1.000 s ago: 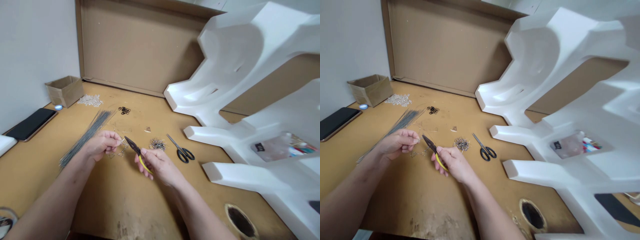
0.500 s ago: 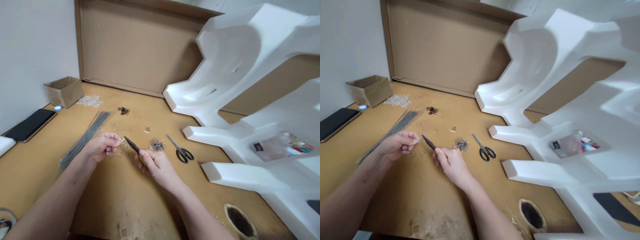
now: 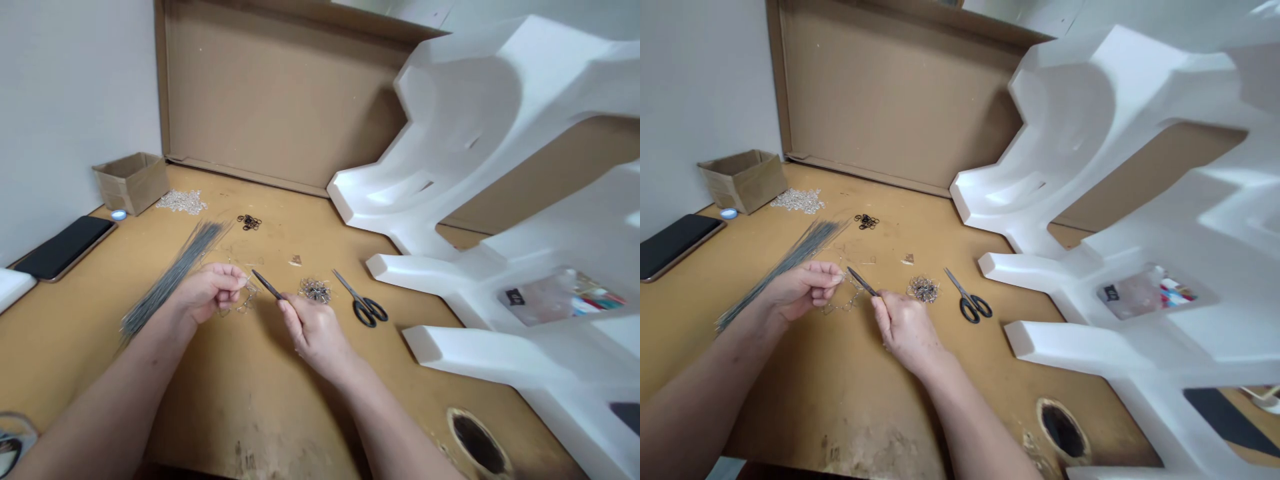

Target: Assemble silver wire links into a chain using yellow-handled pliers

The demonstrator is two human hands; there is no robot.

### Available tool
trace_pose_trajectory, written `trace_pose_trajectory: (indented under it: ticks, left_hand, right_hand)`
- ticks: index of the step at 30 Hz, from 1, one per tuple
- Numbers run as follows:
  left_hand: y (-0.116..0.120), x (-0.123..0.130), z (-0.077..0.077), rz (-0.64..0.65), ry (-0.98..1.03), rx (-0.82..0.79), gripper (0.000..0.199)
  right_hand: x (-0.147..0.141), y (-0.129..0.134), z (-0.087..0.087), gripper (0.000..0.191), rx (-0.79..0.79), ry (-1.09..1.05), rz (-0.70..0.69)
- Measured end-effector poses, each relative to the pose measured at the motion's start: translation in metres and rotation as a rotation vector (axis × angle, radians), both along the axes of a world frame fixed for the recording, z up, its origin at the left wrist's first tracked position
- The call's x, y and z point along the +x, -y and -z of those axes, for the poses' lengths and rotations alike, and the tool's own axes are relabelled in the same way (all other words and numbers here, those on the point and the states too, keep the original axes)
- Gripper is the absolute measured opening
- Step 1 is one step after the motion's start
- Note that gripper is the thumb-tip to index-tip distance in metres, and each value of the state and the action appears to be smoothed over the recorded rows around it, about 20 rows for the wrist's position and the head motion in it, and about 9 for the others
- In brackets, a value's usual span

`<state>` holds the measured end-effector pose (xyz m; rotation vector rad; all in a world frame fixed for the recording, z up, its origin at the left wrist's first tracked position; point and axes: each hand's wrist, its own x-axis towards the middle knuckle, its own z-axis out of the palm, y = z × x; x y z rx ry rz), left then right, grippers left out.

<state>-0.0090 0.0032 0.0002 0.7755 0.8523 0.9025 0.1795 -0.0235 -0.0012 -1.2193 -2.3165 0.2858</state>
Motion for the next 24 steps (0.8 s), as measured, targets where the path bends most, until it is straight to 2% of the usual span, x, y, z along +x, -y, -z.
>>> trace_pose_trajectory:
  ticks: [3,8,11,13,16,20,24]
  left_hand:
    - [0.001,0.003,0.000,-0.067,-0.029,0.073,0.016]
    - [0.001,0.007,-0.001,-0.190,-0.047,0.120,0.014]
    - [0.002,0.007,-0.002,-0.223,0.009,0.141,0.013]
    - [0.002,0.007,-0.001,-0.208,0.066,0.151,0.014]
    - [0.002,0.007,0.000,-0.162,0.142,0.114,0.016]
    - [0.003,0.009,0.000,-0.113,0.216,0.050,0.018]
    - [0.005,0.009,-0.002,-0.084,0.256,0.034,0.019]
  right_hand:
    - [0.001,0.001,-0.001,0.033,-0.046,-0.048,-0.006]
    - [0.002,0.000,-0.007,0.040,-0.232,-0.177,0.003]
    - [0.008,-0.004,-0.012,0.039,-0.270,-0.106,0.050]
    - [0.013,-0.006,-0.013,0.037,-0.304,0.019,0.044]
    - [0.019,-0.007,-0.015,0.030,-0.362,0.176,-0.047]
    - [0.018,-0.002,-0.013,0.018,-0.389,0.256,-0.188]
    - [0.011,0.005,-0.010,0.014,-0.364,0.286,-0.225]
